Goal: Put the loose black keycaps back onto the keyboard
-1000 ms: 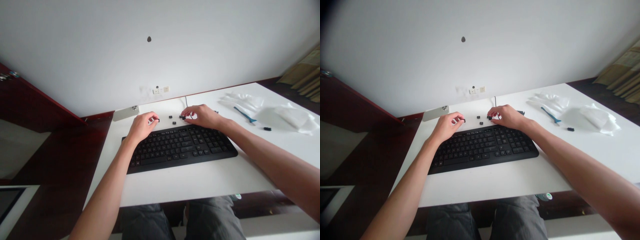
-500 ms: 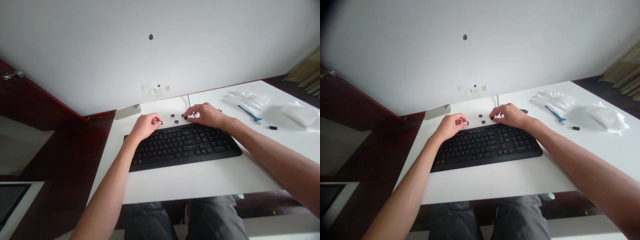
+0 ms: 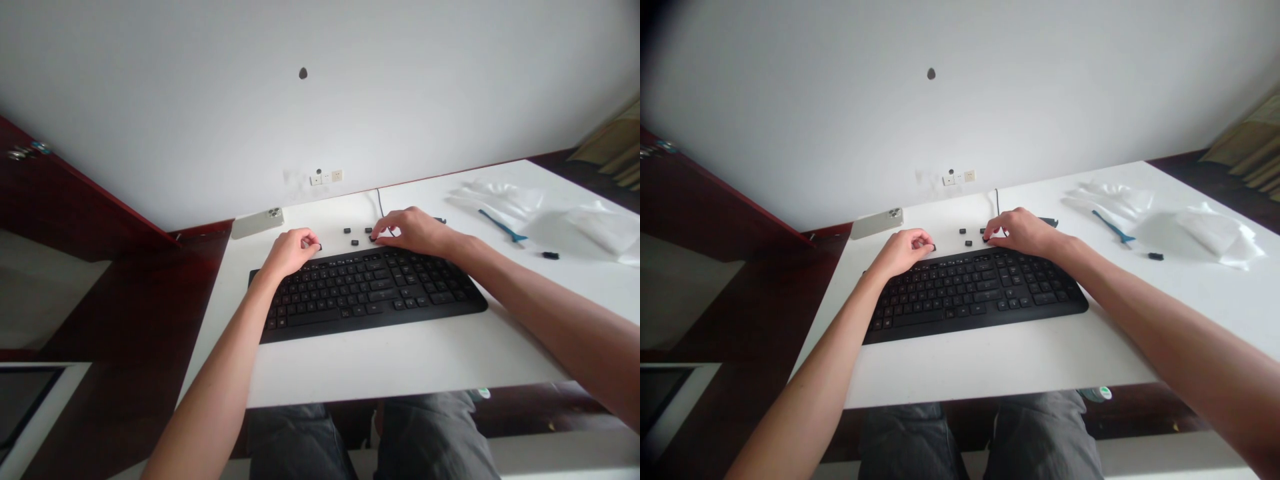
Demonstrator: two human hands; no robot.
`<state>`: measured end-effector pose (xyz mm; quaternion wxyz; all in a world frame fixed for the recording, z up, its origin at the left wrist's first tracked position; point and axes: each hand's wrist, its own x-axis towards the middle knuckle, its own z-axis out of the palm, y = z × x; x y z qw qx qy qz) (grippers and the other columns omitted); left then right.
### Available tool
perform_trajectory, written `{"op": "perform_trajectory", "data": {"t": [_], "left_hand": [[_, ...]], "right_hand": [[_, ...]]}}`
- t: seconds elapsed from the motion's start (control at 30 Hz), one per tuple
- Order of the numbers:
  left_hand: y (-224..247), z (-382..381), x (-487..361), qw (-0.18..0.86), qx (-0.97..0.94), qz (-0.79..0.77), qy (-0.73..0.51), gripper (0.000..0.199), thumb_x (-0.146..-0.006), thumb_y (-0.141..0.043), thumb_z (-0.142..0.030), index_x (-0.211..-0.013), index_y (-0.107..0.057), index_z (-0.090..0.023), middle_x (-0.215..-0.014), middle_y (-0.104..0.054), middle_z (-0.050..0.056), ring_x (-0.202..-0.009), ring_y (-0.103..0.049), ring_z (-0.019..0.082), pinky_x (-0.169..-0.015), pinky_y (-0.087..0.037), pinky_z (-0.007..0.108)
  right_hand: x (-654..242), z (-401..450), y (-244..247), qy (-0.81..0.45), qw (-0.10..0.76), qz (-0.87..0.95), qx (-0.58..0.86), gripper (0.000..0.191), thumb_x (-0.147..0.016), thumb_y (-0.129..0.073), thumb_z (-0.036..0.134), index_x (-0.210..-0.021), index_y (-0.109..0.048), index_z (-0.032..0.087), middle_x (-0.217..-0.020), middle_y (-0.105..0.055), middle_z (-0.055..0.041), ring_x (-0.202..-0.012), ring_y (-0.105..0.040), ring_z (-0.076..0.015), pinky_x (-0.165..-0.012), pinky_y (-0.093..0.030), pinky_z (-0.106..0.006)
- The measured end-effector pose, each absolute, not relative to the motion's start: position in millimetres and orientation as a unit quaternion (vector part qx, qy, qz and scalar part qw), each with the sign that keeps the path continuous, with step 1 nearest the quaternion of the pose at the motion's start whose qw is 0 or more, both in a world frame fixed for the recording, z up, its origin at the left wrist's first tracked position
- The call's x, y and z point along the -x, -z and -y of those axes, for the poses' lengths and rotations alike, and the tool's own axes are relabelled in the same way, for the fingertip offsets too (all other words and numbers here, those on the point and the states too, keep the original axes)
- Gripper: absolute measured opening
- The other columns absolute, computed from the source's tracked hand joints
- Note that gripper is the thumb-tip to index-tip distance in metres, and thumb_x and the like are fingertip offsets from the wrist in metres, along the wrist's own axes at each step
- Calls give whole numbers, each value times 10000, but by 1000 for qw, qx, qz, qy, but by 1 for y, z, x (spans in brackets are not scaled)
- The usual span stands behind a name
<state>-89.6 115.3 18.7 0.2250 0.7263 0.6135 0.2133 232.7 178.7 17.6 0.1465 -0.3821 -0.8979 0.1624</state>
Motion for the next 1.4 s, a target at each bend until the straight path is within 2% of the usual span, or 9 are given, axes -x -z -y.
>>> {"op": "perform_trajectory", "data": {"t": [0.17, 0.4, 0.7, 0.97, 1.13, 1.23, 1.4], "left_hand": [[-20, -115, 89, 202, -724, -629, -196, 90, -912, -710, -298, -901, -774, -235, -917, -804, 28, -851, -704, 211, -803, -493, 335], [-18, -116, 91, 203, -733, -617, -203, 100, -929, -691, -307, -921, -770, -247, -984, -818, 19, -867, -715, 209, -806, -497, 336], [-17, -117, 92, 200, -724, -627, -209, 144, -946, -679, -357, -983, -782, -262, -1026, -824, 20, -884, -732, 212, -822, -524, 335], [-18, -118, 96, 201, -720, -629, -214, 180, -953, -678, -385, -1021, -787, -260, -1023, -825, 34, -872, -738, 218, -814, -526, 336], [-19, -117, 97, 196, -724, -621, -226, 188, -948, -679, -372, -1034, -795, -252, -1047, -821, 45, -863, -725, 215, -811, -532, 332], [-19, -117, 96, 201, -734, -609, -225, 177, -935, -684, -336, -1030, -812, -260, -1001, -817, 31, -855, -719, 210, -811, -530, 324], [-17, -117, 96, 200, -758, -587, -202, 124, -885, -710, -248, -923, -827, -267, -1031, -822, 24, -871, -700, 211, -840, -527, 331]], "right_hand": [[-232, -178, -20, -173, 142, 894, 389, 195, -936, -673, 331, -1025, -835, 265, -1082, -838, -17, -941, -765, -231, -908, -578, -354], [-234, -181, -16, -193, 140, 886, 398, 190, -924, -684, 320, -1020, -840, 268, -1037, -842, -5, -939, -775, -225, -887, -585, -337], [-236, -183, -14, -199, 159, 886, 387, 193, -927, -685, 357, -979, -856, 284, -1089, -849, -16, -1007, -782, -252, -923, -595, -373], [-239, -183, -18, -200, 153, 880, 402, 245, -890, -722, 410, -1064, -833, 278, -1002, -834, -25, -904, -766, -234, -839, -596, -370], [-240, -183, -17, -204, 160, 879, 399, 248, -893, -724, 450, -1045, -840, 293, -1025, -836, -25, -907, -761, -242, -833, -594, -377], [-238, -184, -13, -223, 170, 881, 381, 238, -917, -694, 441, -1021, -850, 295, -1098, -842, -18, -981, -770, -250, -891, -598, -380], [-237, -186, -10, -244, 174, 870, 392, 226, -916, -683, 425, -956, -857, 286, -1077, -849, -14, -992, -777, -262, -917, -602, -393]]}}
